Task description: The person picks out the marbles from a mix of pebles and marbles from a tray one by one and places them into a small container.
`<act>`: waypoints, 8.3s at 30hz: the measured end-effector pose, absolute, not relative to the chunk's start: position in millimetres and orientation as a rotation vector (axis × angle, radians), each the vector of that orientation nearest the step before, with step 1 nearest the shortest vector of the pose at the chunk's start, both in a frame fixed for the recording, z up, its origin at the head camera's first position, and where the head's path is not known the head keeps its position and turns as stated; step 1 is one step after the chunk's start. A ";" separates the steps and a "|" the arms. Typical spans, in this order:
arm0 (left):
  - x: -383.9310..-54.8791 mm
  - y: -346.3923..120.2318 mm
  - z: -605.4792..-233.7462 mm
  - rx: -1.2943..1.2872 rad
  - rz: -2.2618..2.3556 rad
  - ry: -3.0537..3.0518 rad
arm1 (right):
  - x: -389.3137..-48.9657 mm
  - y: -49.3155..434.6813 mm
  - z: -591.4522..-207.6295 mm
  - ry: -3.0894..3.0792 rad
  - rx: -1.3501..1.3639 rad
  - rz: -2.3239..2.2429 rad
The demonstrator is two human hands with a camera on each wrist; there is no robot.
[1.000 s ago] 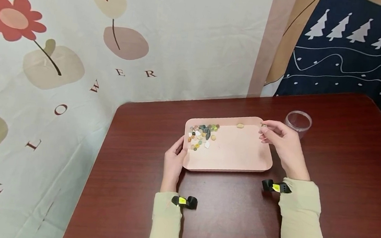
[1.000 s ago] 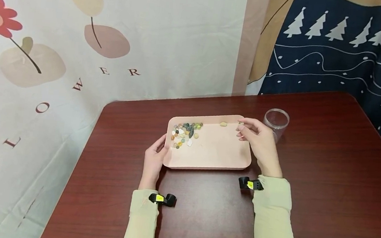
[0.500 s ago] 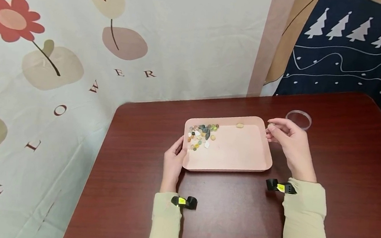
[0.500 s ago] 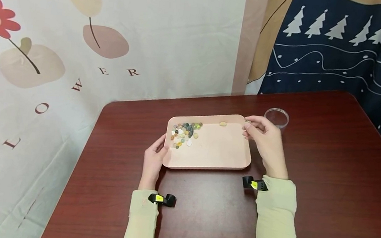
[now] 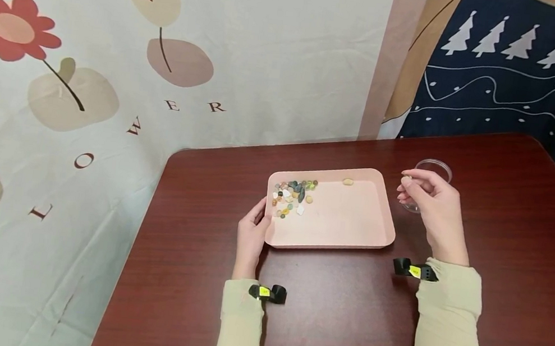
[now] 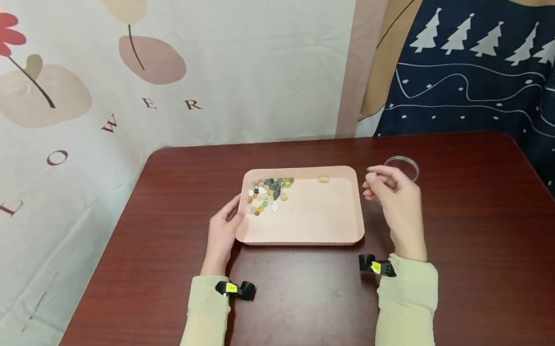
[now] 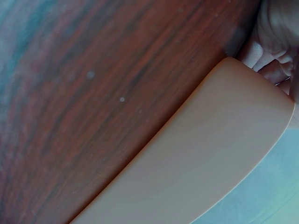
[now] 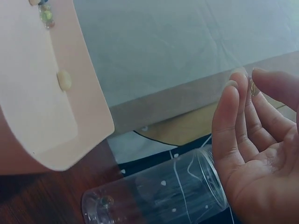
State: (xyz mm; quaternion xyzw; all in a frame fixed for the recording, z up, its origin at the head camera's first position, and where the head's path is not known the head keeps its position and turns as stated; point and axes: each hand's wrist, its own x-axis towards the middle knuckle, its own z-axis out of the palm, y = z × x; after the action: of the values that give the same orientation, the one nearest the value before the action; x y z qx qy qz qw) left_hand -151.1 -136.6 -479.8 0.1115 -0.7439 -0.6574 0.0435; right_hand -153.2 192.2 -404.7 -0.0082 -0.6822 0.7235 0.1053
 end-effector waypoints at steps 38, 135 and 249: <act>-159.7 -142.4 -504.3 0.310 -1.981 -2.250 | -153.0 215.0 -415.2 -1.873 -0.150 2.145; -149.3 -136.8 -479.8 0.320 -1.988 -2.278 | -155.3 215.7 -423.5 -1.787 -0.228 2.196; -148.9 -135.8 -478.8 0.309 -1.998 -2.257 | -170.7 156.5 -399.4 -2.633 0.155 1.623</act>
State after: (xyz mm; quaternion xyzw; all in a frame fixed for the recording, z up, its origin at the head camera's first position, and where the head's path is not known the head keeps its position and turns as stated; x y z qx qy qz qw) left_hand -148.9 -135.8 -478.8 0.1018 -0.7437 -0.6584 0.0556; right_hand -170.7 156.5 -399.4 0.0501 -0.8500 0.5240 0.0221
